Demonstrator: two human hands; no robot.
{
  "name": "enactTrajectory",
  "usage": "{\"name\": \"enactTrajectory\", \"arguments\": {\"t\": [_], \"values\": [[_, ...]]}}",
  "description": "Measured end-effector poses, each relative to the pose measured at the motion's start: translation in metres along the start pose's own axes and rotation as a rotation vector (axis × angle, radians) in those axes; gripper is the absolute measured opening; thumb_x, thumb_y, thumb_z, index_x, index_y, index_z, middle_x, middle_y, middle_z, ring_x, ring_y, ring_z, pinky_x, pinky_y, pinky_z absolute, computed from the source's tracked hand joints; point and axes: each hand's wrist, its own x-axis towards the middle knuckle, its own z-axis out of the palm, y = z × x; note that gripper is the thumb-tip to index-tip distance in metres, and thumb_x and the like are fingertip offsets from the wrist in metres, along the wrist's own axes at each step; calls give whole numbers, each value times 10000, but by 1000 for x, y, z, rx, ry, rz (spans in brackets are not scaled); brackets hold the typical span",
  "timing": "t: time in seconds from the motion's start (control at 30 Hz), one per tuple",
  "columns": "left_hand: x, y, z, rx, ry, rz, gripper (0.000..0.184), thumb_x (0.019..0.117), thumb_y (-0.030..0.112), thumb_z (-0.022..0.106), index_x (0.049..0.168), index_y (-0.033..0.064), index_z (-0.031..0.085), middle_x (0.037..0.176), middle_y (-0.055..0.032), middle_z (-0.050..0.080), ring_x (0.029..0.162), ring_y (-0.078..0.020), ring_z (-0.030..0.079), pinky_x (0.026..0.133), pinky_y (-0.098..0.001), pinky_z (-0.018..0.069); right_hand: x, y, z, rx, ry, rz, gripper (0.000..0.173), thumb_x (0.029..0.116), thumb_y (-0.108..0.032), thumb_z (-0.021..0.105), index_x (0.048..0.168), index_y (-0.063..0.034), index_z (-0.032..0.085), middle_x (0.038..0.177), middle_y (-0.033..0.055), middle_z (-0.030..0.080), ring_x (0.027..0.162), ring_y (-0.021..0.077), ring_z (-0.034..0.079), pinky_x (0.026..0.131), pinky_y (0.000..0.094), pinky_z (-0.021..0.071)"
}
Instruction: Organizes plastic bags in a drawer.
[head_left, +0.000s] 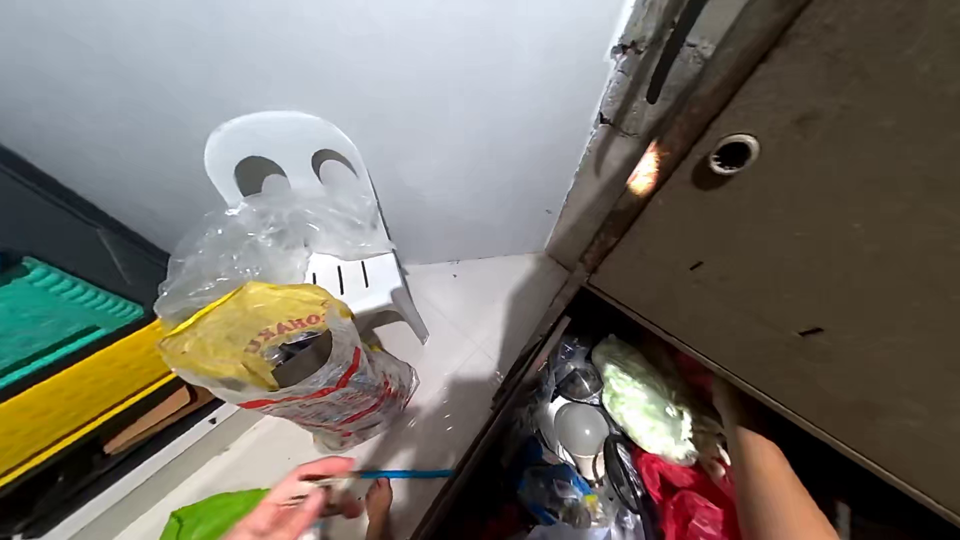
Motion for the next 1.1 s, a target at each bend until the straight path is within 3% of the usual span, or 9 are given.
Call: {"name": "enactTrajectory", "arguments": {"t": [0.07, 0.17, 0.37, 0.53, 0.67, 0.83, 0.93, 1.03, 1.1], "values": [[18, 12, 37, 227, -178, -47, 216, 1062, 122, 437, 1248, 137, 545, 1010, 75, 704, 742, -26, 656, 637, -221, 558, -34, 7, 1, -136, -215, 15, 449, 1102, -220, 453, 1413, 98, 512, 1433, 306, 533, 1354, 392, 515, 1152, 539, 371], [59, 6, 89, 593, -618, -174, 250, 1054, 181, 503, 1227, 29, 600, 960, -51, 684, 780, -120, 665, 735, -335, 577, -91, 52, 9, -49, -299, -158, 355, 1045, -251, 582, 1118, 86, 666, 1044, 249, 701, 996, 346, 696, 938, 535, 532], [127, -69, 144, 1168, -1237, -251, 382, 1071, 248, 543, 1325, -34, 587, 1125, -262, 672, 978, -366, 660, 894, -565, 504, -205, 81, -6, -484, -651, -207, 383, 1056, -258, 551, 1258, 46, 669, 1294, 286, 646, 1285, 429, 581, 1114, 581, 411], [142, -96, 136, 1427, -1181, -183, 451, 1055, 245, 576, 1402, -42, 550, 1293, -324, 609, 1226, -467, 582, 1067, -636, 400, -218, 128, -25, -501, -624, -264, 392, 1020, -180, 608, 1301, 93, 626, 1345, 324, 600, 1327, 460, 538, 1150, 585, 374], [138, -102, 132, 1519, -1086, -187, 467, 1077, 242, 528, 1435, -56, 500, 1345, -333, 579, 1294, -485, 540, 1105, -638, 374, -218, 105, -90, -545, -836, -175, 409, 1064, -299, 567, 1387, -57, 629, 1374, 248, 617, 1325, 416, 554, 1132, 604, 379], [133, -113, 126, 1620, -959, -280, 644, 1036, 286, 599, 1556, 3, 344, 1492, -339, 442, 1390, -519, 426, 1106, -680, 358, -227, 50, -122, -31, -409, -529, 287, 1024, -228, 538, 1127, -19, 705, 1016, 114, 712, 914, 193, 682, 848, 423, 553], [128, -103, 131, 1704, -896, -248, 716, 984, 286, 676, 1540, -30, 355, 1566, -339, 326, 1452, -533, 307, 1127, -679, 331, -218, -15, -81, -33, -244, -432, 362, 1059, -290, 564, 1287, -25, 657, 1220, 177, 689, 1134, 287, 665, 1019, 484, 502], [117, -51, 154, 1784, -952, -184, 475, 1013, 252, 624, 1348, -78, 561, 1326, -345, 574, 1257, -521, 548, 1007, -698, 432, -196, -46, -33, -273, -275, -337, 751, 980, -477, 662, 1574, -99, 402, 1511, 199, 505, 1407, 373, 469, 1152, 567, 363], [111, 1, 171, 1713, -915, -32, 339, 1059, 209, 513, 1199, -71, 642, 1168, -319, 652, 1157, -497, 610, 954, -694, 446, -190, -46, -17, -333, -325, -364, 530, 1015, -355, 631, 1438, -45, 559, 1445, 204, 568, 1390, 361, 493, 1156, 543, 363]]}}
